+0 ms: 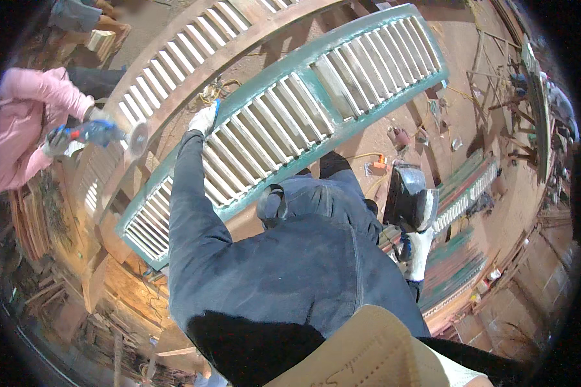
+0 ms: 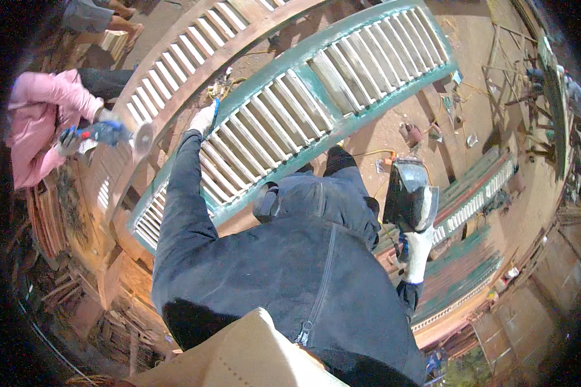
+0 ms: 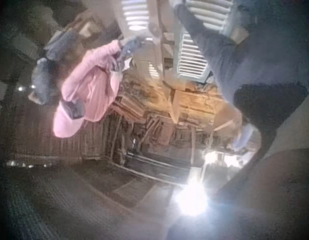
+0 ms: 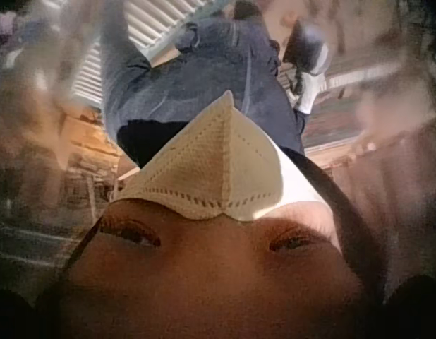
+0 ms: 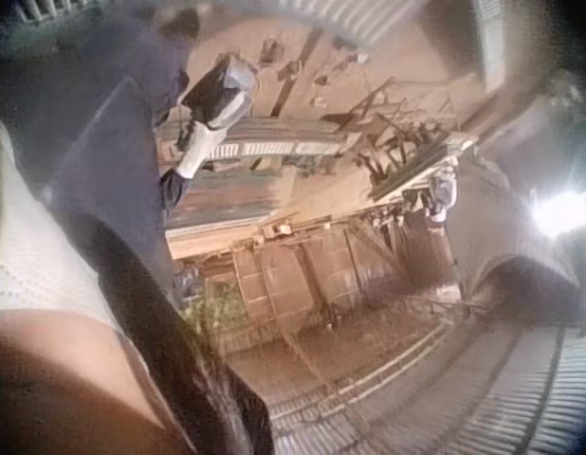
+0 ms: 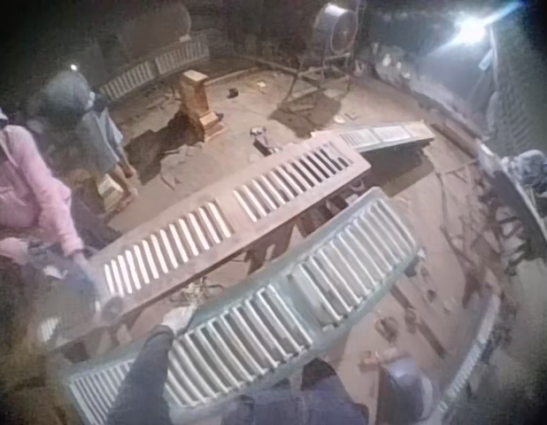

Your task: The person sands a teal wooden headboard with a sanding block, then applies a brown finish using a brush. The person works on the top rail and vertical slats of the headboard in a workshop setting.

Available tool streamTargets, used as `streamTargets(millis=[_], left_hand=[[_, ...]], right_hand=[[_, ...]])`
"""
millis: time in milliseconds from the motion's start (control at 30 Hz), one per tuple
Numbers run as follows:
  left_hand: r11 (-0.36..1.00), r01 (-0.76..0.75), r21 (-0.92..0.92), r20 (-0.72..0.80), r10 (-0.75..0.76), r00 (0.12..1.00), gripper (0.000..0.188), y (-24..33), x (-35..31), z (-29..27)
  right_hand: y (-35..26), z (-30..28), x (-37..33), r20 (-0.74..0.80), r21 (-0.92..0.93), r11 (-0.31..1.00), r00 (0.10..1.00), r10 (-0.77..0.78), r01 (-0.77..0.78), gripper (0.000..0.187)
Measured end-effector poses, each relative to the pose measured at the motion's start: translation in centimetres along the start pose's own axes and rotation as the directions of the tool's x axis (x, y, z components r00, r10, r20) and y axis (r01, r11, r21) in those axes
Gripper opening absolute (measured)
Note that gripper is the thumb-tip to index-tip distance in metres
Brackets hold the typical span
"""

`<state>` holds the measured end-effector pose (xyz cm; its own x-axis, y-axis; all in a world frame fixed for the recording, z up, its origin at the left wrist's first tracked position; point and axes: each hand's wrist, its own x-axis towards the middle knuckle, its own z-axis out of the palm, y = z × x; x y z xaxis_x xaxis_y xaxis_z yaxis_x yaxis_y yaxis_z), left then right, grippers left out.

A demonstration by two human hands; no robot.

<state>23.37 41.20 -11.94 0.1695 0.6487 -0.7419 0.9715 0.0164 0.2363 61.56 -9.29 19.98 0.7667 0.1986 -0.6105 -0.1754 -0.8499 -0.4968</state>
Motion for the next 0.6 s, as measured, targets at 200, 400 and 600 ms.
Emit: streamTargets(millis=[200,400,600], left_hand=[[0.905,-0.393,0.161,-0.684,0.389,0.617,0.045,3.7,-7.7,2.9],[0.512,-0.408,-0.756,-0.633,-0.412,0.656,0.042,5.9,-22.7,12.9],[0.522,0.270,-0.809,0.097,-0.335,0.937,0.058,10.6,-27.2,22.3]], right_hand=[[-1.5,-0.5,3.0,-0.150,-0.219,0.971,0.980,-0.133,0.098,0.051],[0.7,-1.8,9.3,-0.005,-0.274,0.935,0.972,-0.236,0.225,0.069],[6.7,-3.4,15.5,0.090,-0.311,0.923,0.974,-0.206,0.224,0.078]])
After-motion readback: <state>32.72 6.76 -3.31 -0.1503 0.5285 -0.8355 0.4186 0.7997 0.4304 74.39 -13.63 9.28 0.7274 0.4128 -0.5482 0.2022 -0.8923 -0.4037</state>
